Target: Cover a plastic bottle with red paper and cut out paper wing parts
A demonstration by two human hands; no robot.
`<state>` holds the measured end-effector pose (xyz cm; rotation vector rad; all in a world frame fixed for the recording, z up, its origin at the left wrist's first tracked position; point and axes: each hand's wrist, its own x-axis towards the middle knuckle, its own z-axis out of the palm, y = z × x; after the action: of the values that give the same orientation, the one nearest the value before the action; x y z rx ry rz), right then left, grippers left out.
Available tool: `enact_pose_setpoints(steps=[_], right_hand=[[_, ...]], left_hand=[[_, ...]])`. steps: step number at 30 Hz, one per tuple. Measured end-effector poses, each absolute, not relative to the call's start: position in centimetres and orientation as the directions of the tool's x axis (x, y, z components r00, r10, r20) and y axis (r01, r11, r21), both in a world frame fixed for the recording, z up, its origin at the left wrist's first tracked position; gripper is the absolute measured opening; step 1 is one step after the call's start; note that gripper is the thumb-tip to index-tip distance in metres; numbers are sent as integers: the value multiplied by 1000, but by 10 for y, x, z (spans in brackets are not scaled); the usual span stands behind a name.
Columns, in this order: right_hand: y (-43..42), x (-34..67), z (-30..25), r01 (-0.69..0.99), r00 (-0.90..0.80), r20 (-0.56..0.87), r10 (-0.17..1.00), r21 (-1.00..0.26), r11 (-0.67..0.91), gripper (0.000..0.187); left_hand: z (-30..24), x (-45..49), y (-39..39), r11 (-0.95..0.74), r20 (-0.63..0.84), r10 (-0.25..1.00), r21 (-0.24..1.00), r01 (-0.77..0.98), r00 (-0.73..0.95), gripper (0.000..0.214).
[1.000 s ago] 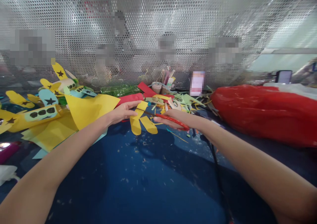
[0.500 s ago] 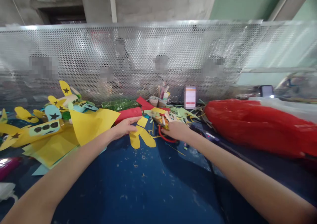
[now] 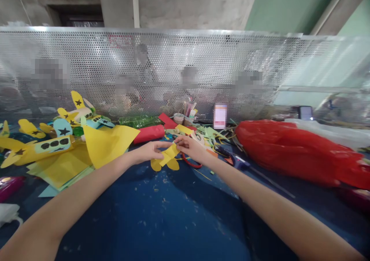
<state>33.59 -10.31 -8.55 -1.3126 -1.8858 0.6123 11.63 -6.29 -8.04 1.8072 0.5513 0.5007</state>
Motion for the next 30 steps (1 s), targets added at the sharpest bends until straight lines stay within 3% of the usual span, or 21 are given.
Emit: enact_pose_setpoints(steps=[5,9,13,15,20,26,30], right_hand=[[-99,346,-93,679,-91,322,943,-672,295,23],[-100,346,-100,773,-85,344,935,-570,280,11],[-113,332,-100,814,-169,497,851,-417,405,9],[-125,320,-98,762,-290,553,781,-360,538,12],[-152,296,-101,497,-614,467,636,-396,772,15],[-148,297,-115,450,-633,514,579,-365,815,14],[-144,299,-119,490,-618,536,575,-309,815,12]], left_hand=[[-93,106,-64,-309,89,714,930,198,694,65],[-99,93,-76,-270,39,749,930,250,661,47],[-102,89,-91,-242,30,734,945,221,678,31],[-105,89,-96,-209,31,726,962,177,687,30],[-109,85,-102,-170,47,701,980,102,712,26],[-113,84,-102,-283,148,710,955,87,689,26],[-114,85,-107,-523,313,717,832,185,623,13]])
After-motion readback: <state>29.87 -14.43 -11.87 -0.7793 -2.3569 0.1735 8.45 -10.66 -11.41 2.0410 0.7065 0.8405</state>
